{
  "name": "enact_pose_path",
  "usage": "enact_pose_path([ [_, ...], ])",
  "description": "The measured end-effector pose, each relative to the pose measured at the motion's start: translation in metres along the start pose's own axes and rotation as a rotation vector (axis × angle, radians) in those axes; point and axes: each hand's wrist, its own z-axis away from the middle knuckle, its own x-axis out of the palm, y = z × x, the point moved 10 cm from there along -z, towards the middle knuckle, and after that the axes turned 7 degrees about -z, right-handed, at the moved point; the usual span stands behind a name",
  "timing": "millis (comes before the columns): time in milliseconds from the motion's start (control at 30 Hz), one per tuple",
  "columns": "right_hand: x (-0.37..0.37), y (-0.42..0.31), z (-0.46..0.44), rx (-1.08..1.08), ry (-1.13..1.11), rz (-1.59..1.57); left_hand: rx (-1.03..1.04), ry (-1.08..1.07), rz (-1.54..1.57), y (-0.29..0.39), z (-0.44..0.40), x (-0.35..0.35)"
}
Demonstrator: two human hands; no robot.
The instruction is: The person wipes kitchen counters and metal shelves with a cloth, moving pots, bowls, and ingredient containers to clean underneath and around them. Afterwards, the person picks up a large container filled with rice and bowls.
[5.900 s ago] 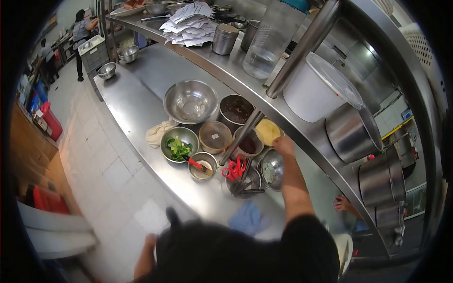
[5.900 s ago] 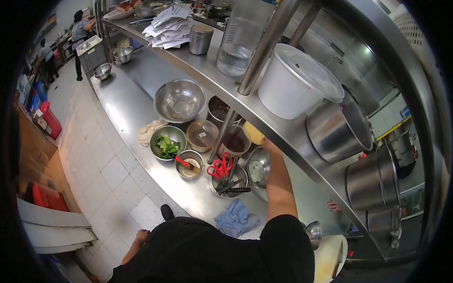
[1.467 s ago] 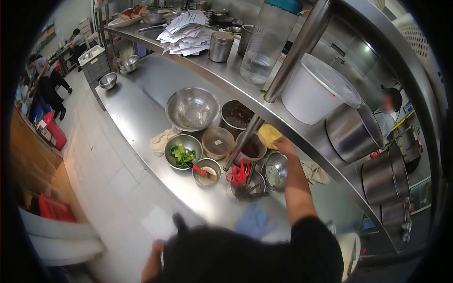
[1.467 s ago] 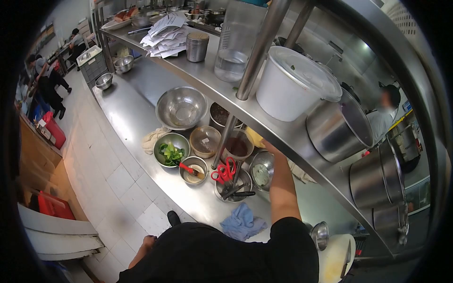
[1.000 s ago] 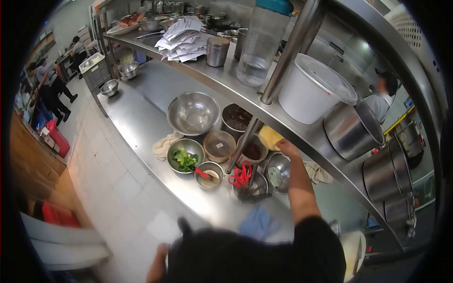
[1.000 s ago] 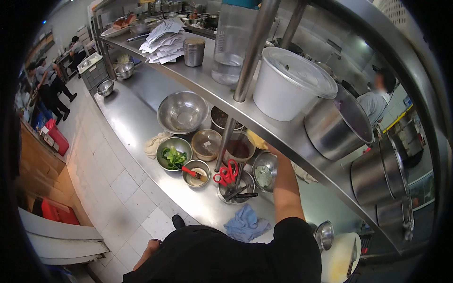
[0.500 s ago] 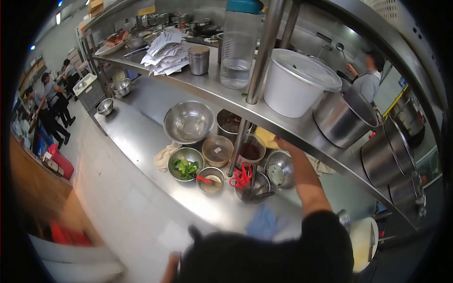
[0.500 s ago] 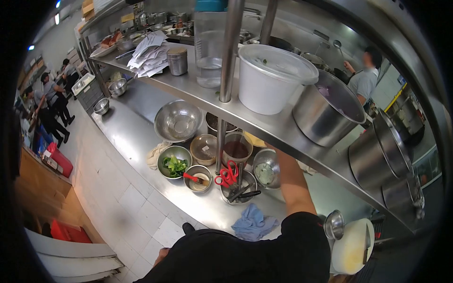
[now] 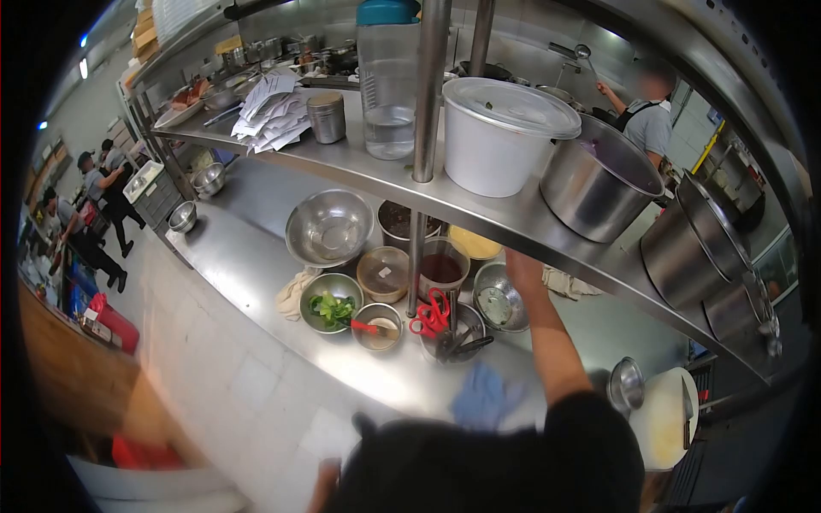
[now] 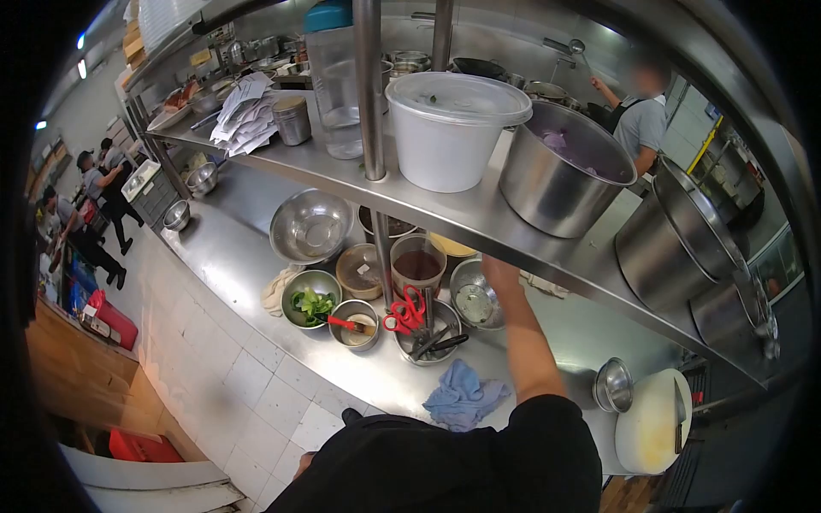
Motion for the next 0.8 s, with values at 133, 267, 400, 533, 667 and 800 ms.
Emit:
enact_pose_path([
  [133,0.005,0.013,0.019,0.202,0.011,-0.03,-0.16,-0.046,0.107,-0.02,0.012,0.003],
  [267,-0.002,0.025,0.031,0.335,0.118,-0.145,0.016,-0.053,-0.06,0.001,0.026,0.002],
  [400,-0.057,0.003,0.056,0.446,0.165,-0.526,0.148,0.037,-0.112,0.016,0.033,0.012],
  [533,-0.116,-0.055,0.086,0.268,-0.004,-0.477,0.078,-0.026,-0.093,0.016,0.029,0.033],
  [667,-0.112,-0.091,0.12,0.166,-0.258,-0.323,-0.052,-0.078,-0.06,0.013,0.034,0.042],
  [800,-0.091,-0.11,0.131,0.188,-0.288,-0.366,-0.015,-0.168,-0.245,0.014,0.016,0.05],
])
